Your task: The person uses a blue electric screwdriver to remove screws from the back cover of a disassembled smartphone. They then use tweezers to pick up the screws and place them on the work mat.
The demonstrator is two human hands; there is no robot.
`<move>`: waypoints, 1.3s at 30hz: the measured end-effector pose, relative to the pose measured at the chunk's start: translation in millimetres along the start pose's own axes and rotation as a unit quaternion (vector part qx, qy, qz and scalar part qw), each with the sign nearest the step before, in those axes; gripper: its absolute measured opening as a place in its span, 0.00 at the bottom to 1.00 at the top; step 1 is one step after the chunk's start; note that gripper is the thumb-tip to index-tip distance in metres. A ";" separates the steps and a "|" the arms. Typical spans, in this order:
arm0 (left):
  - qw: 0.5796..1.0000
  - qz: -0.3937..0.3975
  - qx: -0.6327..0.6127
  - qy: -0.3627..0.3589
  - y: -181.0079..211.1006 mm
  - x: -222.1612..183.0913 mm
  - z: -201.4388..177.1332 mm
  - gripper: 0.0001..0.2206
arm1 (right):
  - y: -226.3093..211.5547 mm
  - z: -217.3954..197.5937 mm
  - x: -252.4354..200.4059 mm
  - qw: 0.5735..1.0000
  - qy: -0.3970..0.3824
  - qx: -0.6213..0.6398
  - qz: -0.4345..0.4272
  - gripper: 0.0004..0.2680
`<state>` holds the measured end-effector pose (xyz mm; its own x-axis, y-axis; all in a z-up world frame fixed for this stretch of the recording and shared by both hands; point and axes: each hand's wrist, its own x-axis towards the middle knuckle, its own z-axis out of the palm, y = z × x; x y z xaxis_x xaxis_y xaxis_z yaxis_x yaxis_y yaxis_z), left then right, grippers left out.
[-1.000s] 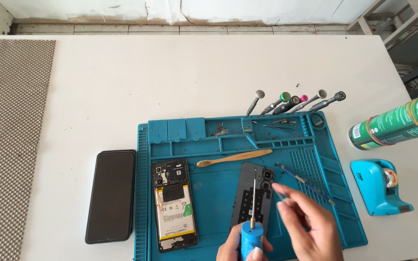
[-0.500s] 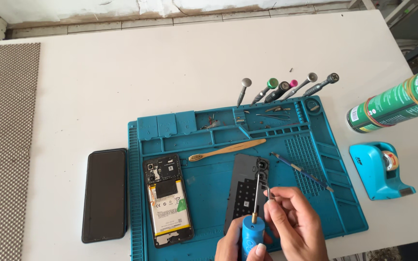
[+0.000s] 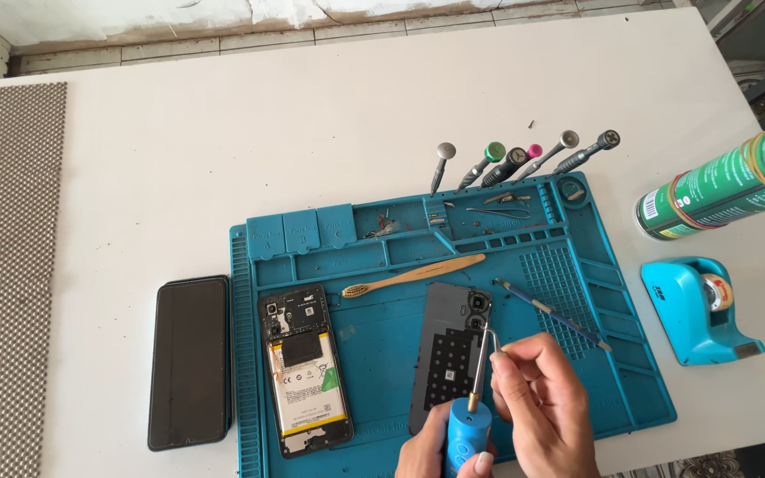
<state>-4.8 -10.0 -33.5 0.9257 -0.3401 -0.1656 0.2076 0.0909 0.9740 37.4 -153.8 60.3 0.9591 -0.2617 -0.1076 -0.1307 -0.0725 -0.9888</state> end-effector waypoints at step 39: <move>0.996 0.053 0.060 0.042 -20.4 -1.9 1.1 0.31 | -12.9 21.7 6.6 0.998 0.039 0.035 0.019 0.05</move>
<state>-11.2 -12.2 -52.9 0.9647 -0.2539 -0.0692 0.0736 0.0078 0.9973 50.9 -133.6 70.1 0.9307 -0.3381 -0.1395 -0.1463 0.0055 -0.9892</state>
